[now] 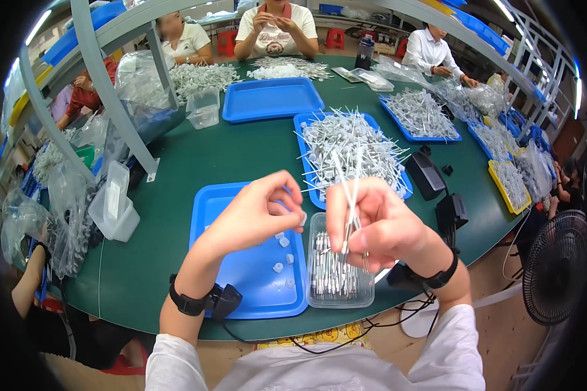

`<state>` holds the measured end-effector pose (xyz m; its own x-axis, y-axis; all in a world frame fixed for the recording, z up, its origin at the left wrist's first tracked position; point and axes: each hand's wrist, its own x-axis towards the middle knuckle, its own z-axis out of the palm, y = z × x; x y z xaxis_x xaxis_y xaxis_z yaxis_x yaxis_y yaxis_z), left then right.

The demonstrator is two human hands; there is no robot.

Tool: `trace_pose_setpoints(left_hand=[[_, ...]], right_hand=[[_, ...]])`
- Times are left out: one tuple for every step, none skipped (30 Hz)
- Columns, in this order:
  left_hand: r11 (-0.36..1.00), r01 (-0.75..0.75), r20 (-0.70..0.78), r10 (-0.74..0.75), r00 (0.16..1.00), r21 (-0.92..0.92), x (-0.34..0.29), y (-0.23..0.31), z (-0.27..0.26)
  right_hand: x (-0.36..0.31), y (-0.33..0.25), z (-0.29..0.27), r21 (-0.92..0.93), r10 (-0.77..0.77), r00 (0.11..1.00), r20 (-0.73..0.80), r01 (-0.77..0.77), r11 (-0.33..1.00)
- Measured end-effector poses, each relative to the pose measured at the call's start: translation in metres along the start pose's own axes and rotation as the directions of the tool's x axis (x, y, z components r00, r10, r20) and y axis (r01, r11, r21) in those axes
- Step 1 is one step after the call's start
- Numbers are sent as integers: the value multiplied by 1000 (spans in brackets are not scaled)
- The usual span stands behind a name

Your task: The worker is assembling small white plastic components by inserting metal pins and wires using tweezers.

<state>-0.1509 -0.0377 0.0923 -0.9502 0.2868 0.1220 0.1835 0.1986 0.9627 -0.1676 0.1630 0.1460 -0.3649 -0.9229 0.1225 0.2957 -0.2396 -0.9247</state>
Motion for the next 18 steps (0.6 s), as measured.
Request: trace_pose_setpoints(left_hand=[[995,13,-24,-15,1000,-103,0,6,3],[979,20,-51,-31,998,-201,-2,12,4],[974,25,-54,-38,998,-223,-3,16,2],[964,-13,-72,-6,997,-264,-2,17,1],[952,-49,-92,22,996,-303,-2,17,0],[937,-86,-112,50,992,-340,-2,17,0],[930,-94,-138,47,989,-356,-3,19,1],[925,-98,-164,40,986,-368,-6,24,3],[919,-104,-189,33,981,-379,-8,29,4],[915,-128,-197,54,979,-383,-9,32,5],[909,-142,-206,64,976,-392,-12,32,7],[903,-157,-215,74,974,-400,-14,33,8],[891,-148,-205,63,977,-430,-16,36,9],[872,-141,-189,56,980,-469,-17,37,11],[852,-133,-174,50,983,-506,-17,39,13],[846,-138,-160,63,985,-515,-17,40,13],[837,-146,-152,76,985,-527,-19,40,13],[829,-154,-144,89,986,-538,-20,40,13]], right_hand=[[2,2,0,13,-77,996,-36,78,997],[4,3,-2,-5,-130,991,-36,130,992],[5,3,-5,-24,-182,983,-35,181,983],[6,3,-6,-42,-233,972,-33,231,972],[6,4,-6,-108,-258,963,-82,249,962],[6,6,-8,-108,-276,956,-103,265,958],[5,8,-10,-109,-293,948,-125,281,954],[4,11,-14,-104,-313,939,-145,300,948],[2,14,-20,-108,-310,936,-169,295,949],[3,12,-20,-158,-294,935,-197,266,951],[4,10,-20,-197,-272,934,-230,229,953],[5,8,-19,-235,-251,931,-263,191,953],[5,8,-20,-238,-262,931,-256,202,950],[4,8,-20,-248,-270,928,-257,207,946],[3,8,-21,-258,-278,925,-257,212,943],[3,8,-21,-267,-287,923,-257,217,939],[3,11,-21,-226,-315,919,-235,263,938],[3,12,-19,-241,-327,914,-242,270,932]])
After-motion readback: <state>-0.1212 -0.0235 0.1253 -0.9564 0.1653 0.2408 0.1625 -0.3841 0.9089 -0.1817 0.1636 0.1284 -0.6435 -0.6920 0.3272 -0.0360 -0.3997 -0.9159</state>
